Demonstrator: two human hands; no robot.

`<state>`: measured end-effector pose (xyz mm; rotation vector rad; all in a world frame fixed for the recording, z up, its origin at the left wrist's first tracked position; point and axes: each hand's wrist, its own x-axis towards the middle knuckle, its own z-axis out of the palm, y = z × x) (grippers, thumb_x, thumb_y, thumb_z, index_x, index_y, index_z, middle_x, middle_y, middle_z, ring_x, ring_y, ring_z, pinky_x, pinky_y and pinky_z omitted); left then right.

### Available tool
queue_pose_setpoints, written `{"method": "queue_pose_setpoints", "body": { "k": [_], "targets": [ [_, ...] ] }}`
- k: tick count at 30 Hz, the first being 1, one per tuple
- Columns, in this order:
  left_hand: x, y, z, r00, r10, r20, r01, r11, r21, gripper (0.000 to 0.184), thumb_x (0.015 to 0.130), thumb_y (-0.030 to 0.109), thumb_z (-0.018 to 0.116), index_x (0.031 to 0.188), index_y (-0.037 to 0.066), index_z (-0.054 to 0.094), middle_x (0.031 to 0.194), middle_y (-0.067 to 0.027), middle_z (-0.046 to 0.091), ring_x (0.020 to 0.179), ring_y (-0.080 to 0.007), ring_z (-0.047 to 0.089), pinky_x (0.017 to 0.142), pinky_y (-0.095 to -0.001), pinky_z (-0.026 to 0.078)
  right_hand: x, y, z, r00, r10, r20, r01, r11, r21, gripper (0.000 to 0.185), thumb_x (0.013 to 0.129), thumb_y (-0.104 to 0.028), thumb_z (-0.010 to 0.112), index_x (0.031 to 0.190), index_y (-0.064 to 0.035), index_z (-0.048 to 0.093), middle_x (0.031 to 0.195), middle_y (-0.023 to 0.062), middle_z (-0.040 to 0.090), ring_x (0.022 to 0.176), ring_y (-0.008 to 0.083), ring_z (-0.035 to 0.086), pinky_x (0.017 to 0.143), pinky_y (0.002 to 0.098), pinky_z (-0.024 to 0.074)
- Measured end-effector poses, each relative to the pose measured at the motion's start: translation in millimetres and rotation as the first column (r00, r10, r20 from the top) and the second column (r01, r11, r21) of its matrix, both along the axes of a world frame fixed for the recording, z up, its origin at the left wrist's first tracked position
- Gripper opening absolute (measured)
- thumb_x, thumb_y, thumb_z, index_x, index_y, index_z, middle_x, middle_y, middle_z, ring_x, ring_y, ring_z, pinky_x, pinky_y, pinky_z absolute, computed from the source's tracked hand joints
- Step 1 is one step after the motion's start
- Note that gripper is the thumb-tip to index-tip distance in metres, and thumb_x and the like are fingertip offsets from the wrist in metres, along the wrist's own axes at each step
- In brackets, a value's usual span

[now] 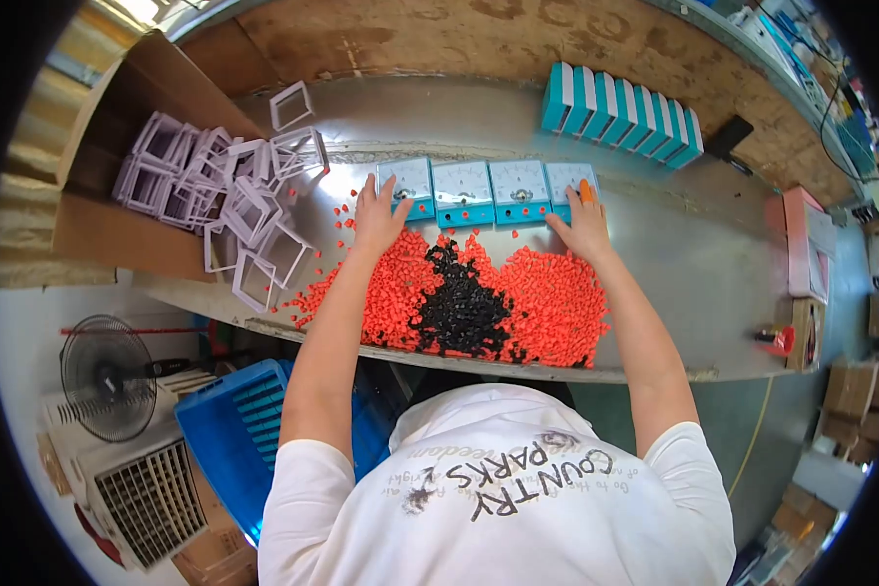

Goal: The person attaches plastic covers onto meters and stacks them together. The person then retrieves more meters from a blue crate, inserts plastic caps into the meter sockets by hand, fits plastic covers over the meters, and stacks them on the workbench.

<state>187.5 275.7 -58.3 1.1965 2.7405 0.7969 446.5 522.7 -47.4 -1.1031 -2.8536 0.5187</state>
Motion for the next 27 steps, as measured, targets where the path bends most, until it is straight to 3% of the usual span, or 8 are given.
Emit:
{"method": "queue_pose_setpoints", "body": {
  "k": [8, 10, 11, 13, 14, 15, 18, 27],
  "targets": [
    [-20, -8, -13, 0.967, -0.204, 0.151, 0.186, 0.974, 0.13, 0.058, 0.078, 0.036, 0.062, 0.124, 0.004, 0.046, 0.137, -0.0229, 0.03, 0.125, -0.039, 0.029, 0.102, -0.0434, 0.028, -1, -52, 12, 0.989, -0.125, 0.075, 0.124, 0.992, 0.007, 0.069, 0.084, -0.049, 0.049, 0.134, -0.0036, 0.035, 0.138, 0.025, 0.029, 0.133, 0.036, 0.017, 0.106, 0.0504, 0.0164],
    [-23, -10, -15, 0.972, -0.206, 0.113, 0.197, 0.977, 0.08, 0.055, 0.078, 0.035, 0.062, 0.123, 0.006, 0.048, 0.137, -0.021, 0.03, 0.126, -0.0391, 0.027, 0.101, -0.0478, 0.026, 4, -56, 9, 0.991, -0.137, 0.008, 0.137, 0.991, -0.001, 0.062, 0.084, -0.044, 0.05, 0.131, -0.0053, 0.039, 0.135, 0.024, 0.033, 0.131, 0.0369, 0.021, 0.106, 0.0494, 0.0168],
    [-10, -7, -1, 0.989, -0.124, -0.083, 0.115, 0.987, -0.114, 0.049, 0.079, 0.033, 0.061, 0.12, 0.008, 0.05, 0.137, -0.0178, 0.033, 0.127, -0.0391, 0.026, 0.101, -0.0517, 0.025, 9, -56, 6, 0.988, -0.152, 0.011, 0.152, 0.988, 0.003, 0.062, 0.084, -0.044, 0.05, 0.131, -0.0053, 0.039, 0.135, 0.024, 0.033, 0.131, 0.0369, 0.021, 0.106, 0.0494, 0.0168],
    [15, 2, 14, 0.957, -0.151, -0.249, 0.144, 0.988, -0.049, 0.043, 0.079, 0.03, 0.061, 0.115, 0.007, 0.054, 0.135, -0.0155, 0.036, 0.126, -0.0388, 0.027, 0.1, -0.0528, 0.026, 14, -51, -1, 0.95, -0.195, -0.243, 0.189, 0.981, -0.047, 0.051, 0.083, -0.034, 0.056, 0.124, -0.0053, 0.046, 0.134, 0.0211, 0.037, 0.127, 0.036, 0.029, 0.104, 0.0465, 0.0225],
    [27, 8, 19, 0.93, -0.241, -0.279, 0.277, 0.956, 0.098, 0.036, 0.076, 0.024, 0.063, 0.107, 0.006, 0.058, 0.126, -0.0142, 0.044, 0.121, -0.0364, 0.035, 0.098, -0.0494, 0.029, 13, -59, -1, 0.867, -0.2, -0.457, 0.264, 0.961, 0.079, 0.032, 0.079, -0.022, 0.061, 0.106, -0.0062, 0.059, 0.115, 0.0167, 0.053, 0.11, 0.0328, 0.046, 0.093, 0.0424, 0.0352],
    [41, 14, 22, 0.909, -0.353, -0.219, 0.384, 0.916, 0.118, 0.03, 0.075, 0.02, 0.064, 0.1, 0.006, 0.06, 0.117, -0.0128, 0.049, 0.114, -0.0337, 0.041, 0.094, -0.0466, 0.034, 16, -65, 0, 0.864, -0.211, -0.457, 0.277, 0.958, 0.08, 0.032, 0.079, -0.022, 0.061, 0.106, -0.0062, 0.059, 0.115, 0.0167, 0.053, 0.11, 0.0328, 0.046, 0.093, 0.0424, 0.0352],
    [73, 30, 14, 0.796, -0.6, -0.078, 0.605, 0.79, 0.095, 0.012, 0.07, 0.009, 0.063, 0.082, 0.006, 0.062, 0.088, -0.0069, 0.058, 0.091, -0.0259, 0.053, 0.079, -0.0385, 0.043, 20, -90, 5, 0.843, -0.116, -0.525, 0.199, 0.974, 0.105, 0.007, 0.072, -0.015, 0.064, 0.077, -0.0097, 0.065, 0.074, 0.0083, 0.054, 0.08, 0.0274, 0.05, 0.071, 0.0392, 0.0388],
    [73, 37, -3, 0.689, -0.713, -0.133, 0.701, 0.702, -0.128, 0.011, 0.071, 0.008, 0.055, 0.08, 0.006, 0.061, 0.082, -0.0066, 0.058, 0.085, -0.0236, 0.055, 0.074, -0.0345, 0.045, -23, -152, 7, 0.892, 0.148, -0.427, -0.112, 0.988, 0.109, 0.007, 0.068, -0.012, 0.066, 0.074, -0.0115, 0.064, 0.075, 0.0035, 0.054, 0.082, 0.0235, 0.05, 0.078, 0.0379, 0.0381]
  ]
}}
